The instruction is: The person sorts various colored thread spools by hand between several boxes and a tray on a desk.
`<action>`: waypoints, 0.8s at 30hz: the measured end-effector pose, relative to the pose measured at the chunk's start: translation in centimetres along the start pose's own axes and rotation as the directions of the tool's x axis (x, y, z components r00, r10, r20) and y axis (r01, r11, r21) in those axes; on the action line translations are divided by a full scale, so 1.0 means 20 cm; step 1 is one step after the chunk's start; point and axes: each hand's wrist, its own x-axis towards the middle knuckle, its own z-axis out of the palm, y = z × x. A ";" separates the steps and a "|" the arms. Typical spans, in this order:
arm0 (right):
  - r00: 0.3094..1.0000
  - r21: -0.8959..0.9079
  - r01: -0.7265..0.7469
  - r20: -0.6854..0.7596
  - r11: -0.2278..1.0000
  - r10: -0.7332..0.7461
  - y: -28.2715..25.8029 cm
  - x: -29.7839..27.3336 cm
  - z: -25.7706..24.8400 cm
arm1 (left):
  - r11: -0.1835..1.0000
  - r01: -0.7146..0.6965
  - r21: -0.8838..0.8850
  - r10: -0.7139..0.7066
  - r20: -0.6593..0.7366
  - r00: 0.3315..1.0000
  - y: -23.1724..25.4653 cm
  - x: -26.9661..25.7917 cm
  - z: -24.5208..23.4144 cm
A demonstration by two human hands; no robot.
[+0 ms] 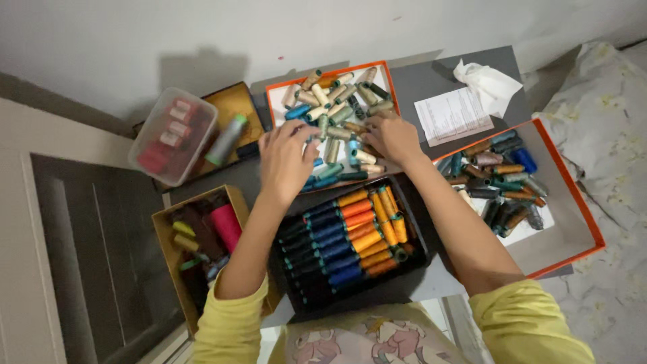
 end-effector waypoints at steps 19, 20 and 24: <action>0.952 0.651 -0.286 0.276 0.704 0.132 -0.06 0.09 -0.37 | 0.978 -0.189 -0.087 0.205 0.248 0.947 -0.06 0.25 0.41; 0.953 0.635 -0.288 0.267 0.717 0.147 -0.04 0.08 -0.38 | 0.979 -0.193 -0.065 0.203 0.246 0.948 -0.09 0.24 0.41; 0.949 0.618 -0.313 0.227 0.721 0.218 0.08 0.09 -0.39 | 0.996 -0.052 -0.068 0.064 0.177 0.982 -0.25 0.18 0.34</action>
